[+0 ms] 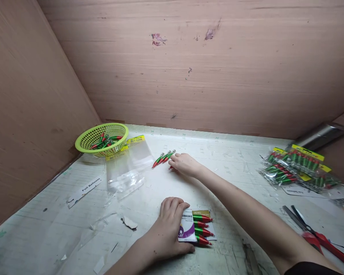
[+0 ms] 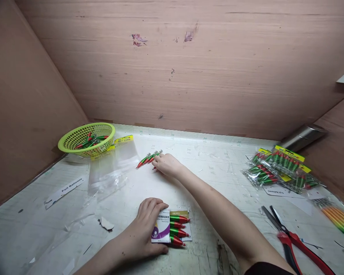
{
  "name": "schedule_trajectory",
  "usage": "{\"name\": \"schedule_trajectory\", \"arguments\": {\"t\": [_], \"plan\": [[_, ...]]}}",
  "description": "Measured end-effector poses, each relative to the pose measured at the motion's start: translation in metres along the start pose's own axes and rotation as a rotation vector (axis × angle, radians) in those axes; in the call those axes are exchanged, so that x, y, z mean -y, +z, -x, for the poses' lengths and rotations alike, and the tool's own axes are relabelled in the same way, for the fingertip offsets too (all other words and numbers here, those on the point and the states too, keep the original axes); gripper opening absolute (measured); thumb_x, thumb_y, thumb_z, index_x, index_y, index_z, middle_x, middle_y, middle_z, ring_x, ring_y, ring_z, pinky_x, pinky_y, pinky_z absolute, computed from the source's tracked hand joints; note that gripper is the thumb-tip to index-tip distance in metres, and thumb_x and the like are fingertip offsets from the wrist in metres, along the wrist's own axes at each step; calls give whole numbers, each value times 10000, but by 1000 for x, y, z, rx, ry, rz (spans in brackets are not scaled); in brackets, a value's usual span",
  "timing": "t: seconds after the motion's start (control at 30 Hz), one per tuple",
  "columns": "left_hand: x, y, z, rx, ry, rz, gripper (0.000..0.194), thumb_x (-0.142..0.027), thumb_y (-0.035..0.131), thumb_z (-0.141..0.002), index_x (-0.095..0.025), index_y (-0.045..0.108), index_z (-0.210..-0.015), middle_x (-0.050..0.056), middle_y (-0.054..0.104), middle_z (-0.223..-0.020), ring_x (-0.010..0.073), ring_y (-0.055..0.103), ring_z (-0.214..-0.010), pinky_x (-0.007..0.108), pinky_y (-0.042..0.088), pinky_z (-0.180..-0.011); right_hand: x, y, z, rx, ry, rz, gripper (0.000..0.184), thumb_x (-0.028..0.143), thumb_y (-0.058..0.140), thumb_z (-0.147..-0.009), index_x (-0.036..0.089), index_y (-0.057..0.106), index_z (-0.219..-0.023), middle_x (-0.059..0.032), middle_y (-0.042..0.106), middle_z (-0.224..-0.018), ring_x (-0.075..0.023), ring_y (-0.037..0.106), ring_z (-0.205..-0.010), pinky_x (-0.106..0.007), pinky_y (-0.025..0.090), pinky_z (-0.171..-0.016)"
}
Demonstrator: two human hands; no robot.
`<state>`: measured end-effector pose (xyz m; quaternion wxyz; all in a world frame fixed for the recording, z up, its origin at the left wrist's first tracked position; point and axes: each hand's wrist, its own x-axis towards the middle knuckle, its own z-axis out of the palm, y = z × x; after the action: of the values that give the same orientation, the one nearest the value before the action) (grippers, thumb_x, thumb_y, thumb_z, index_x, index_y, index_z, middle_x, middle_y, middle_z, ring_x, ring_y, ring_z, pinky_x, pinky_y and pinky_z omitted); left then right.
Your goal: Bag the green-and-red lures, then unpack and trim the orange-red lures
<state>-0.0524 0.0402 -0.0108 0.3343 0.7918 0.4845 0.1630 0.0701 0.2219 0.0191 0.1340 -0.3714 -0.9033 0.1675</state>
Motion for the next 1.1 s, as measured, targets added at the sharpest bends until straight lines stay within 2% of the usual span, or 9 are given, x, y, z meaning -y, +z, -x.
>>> {"name": "schedule_trajectory", "arguments": {"t": [0.23, 0.37, 0.47, 0.63, 0.77, 0.87, 0.93, 1.03, 1.1], "plan": [[-1, -1, 2, 1, 4, -18, 823, -372, 838, -576, -208, 427, -1269, 130, 448, -1262, 362, 362, -1208, 559, 330, -1034, 5, -18, 131, -99, 204, -295, 46, 210, 492, -840, 209, 485, -795, -1, 585, -690, -147, 573, -608, -256, 447, -541], [-1, -1, 2, -10, 5, -14, 817, -365, 838, -565, -214, 434, -1259, 127, 452, -1260, 360, 363, -1210, 553, 335, -1034, 3, -3, 182, -42, 292, -605, 184, 367, 555, -859, 184, 564, -863, -39, 660, -768, -183, 650, -690, -304, 524, -616], [-2, -1, 1, -14, 5, -19, 817, -345, 843, -561, -217, 430, -1254, 123, 455, -1258, 353, 367, -1208, 537, 347, -1029, 13, 15, 186, -84, 337, -682, 183, 367, 580, -862, 192, 597, -912, -57, 646, -854, -220, 634, -813, -392, 518, -758], [-3, -1, 1, -15, 28, -36, 812, -304, 853, -545, -218, 423, -1229, 118, 467, -1234, 349, 391, -1183, 541, 347, -1022, 39, 27, 175, -34, 202, -252, 213, 236, 447, -940, 244, 581, -1105, -83, 587, -1045, -256, 508, -996, -503, 422, -896], [-1, 3, 2, -109, 89, -22, 709, -236, 789, -604, -224, 401, -1197, 118, 475, -1202, 348, 430, -1147, 558, 368, -989, 44, 24, 180, -137, 187, -298, 384, 370, 486, -938, 285, 446, -1310, -104, 500, -1251, -282, 460, -1149, -520, 396, -968], [-2, 14, 2, -308, 89, 129, 630, -274, 718, -714, -223, 344, -1218, 122, 462, -1183, 310, 498, -1079, 505, 441, -921, 50, 18, 191, -377, 451, -507, 372, 519, 457, -930, 228, 490, -1158, -106, 549, -1101, -255, 545, -977, -411, 487, -798], [-6, 24, 1, -466, 67, 298, 686, -340, 687, -772, -226, 252, -1290, 136, 417, -1228, 300, 509, -1108, 481, 456, -927, 62, 16, 196, -323, 553, -752, 385, 564, 525, -886, 209, 504, -1034, -48, 575, -878, -187, 558, -738, -306, 470, -609], [-14, 40, 2, -578, 92, 500, 826, -339, 633, -827, -257, 43, -1398, 155, 321, -1317, 299, 468, -1214, 482, 433, -982, 82, 14, 198, -172, 486, -991, 408, 475, 646, -830, 189, 535, -1100, 1, 586, -730, -143, 536, -605, -249, 424, -516], [-18, 46, 4, -536, 150, 513, 858, -287, 606, -840, -273, -21, -1424, 160, 284, -1358, 305, 415, -1277, 498, 397, -1025, 86, 14, 196, -215, 389, -958, 360, 372, 618, -856, 187, 568, -1161, -27, 643, -798, -161, 588, -674, -264, 473, -582]]}}
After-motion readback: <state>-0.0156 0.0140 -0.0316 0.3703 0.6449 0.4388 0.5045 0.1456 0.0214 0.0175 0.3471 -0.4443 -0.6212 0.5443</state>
